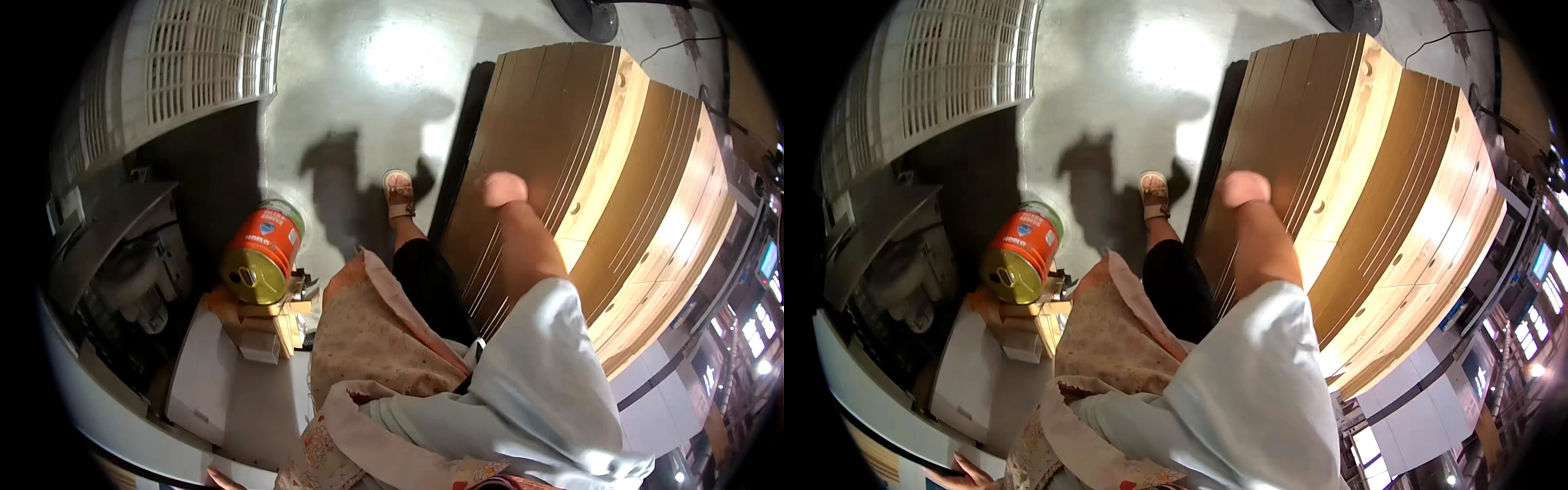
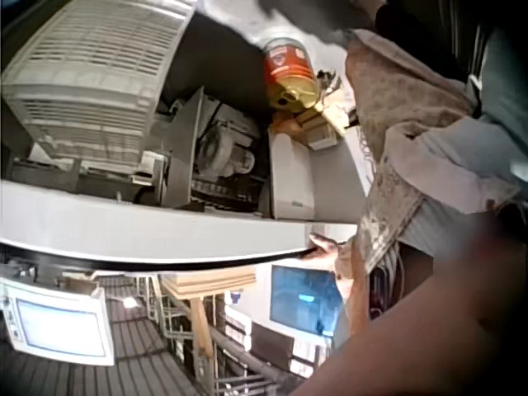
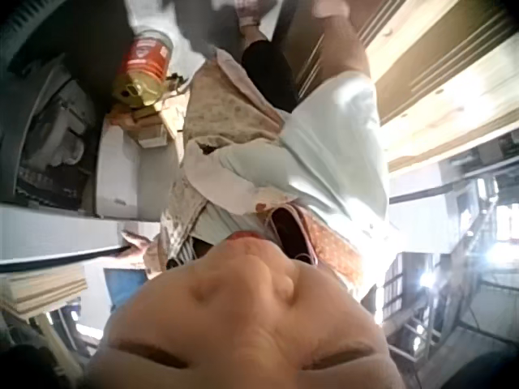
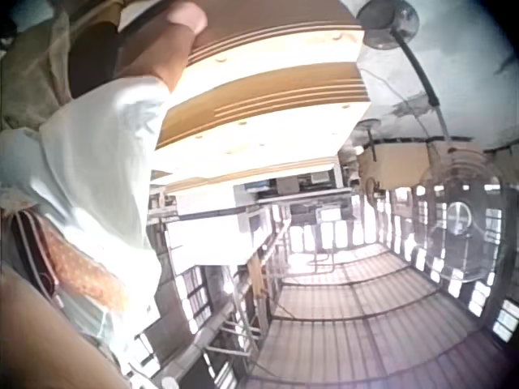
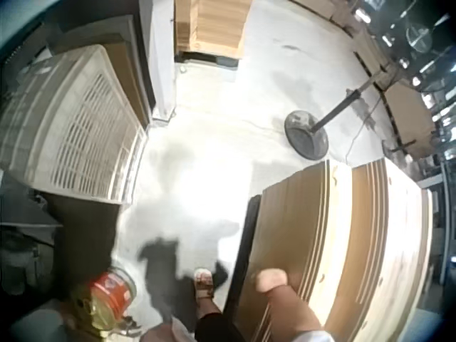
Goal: The person picks up wooden boards from a stack on a workbench, turns them over, and places them back into the stack.
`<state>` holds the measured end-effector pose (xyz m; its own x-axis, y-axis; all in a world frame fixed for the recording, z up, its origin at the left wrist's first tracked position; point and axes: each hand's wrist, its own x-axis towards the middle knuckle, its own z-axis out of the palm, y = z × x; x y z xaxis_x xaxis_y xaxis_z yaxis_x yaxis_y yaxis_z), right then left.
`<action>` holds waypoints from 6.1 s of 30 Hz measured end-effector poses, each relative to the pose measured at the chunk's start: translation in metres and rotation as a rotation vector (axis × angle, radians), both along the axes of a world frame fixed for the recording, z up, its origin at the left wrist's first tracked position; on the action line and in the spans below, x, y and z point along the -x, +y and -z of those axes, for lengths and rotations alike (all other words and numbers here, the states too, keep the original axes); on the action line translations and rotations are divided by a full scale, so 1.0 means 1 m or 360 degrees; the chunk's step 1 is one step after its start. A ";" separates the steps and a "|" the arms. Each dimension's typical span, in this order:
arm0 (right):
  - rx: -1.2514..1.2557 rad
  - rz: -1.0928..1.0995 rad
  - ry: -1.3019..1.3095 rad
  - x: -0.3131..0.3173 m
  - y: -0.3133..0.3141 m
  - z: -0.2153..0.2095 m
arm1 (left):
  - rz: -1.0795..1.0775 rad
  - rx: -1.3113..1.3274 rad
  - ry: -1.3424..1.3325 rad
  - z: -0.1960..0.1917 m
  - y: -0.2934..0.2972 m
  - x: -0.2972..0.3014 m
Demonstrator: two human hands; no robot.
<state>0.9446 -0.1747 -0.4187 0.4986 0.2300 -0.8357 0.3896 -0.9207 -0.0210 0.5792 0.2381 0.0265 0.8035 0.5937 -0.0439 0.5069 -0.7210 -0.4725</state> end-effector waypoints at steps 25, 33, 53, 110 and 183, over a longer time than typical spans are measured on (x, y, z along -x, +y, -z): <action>-0.0115 0.0102 -0.0032 -0.069 0.035 -0.036 | -0.0592 0.0592 -0.0647 0.053 -0.005 -0.026; -0.0091 -0.0179 0.0103 -0.073 0.034 -0.043 | -0.0592 0.0606 -0.0667 0.060 0.001 -0.027; -0.0210 -0.0008 0.0119 0.015 0.012 -0.008 | -0.0498 0.0663 -0.0541 0.056 0.019 -0.034; -0.0828 0.0315 0.0382 0.228 0.100 0.001 | 0.0019 0.0705 -0.0796 -0.005 -0.010 0.004; -0.2225 -0.0692 0.0484 0.578 0.518 -0.535 | -0.1359 0.0838 -0.3119 -0.081 0.020 0.622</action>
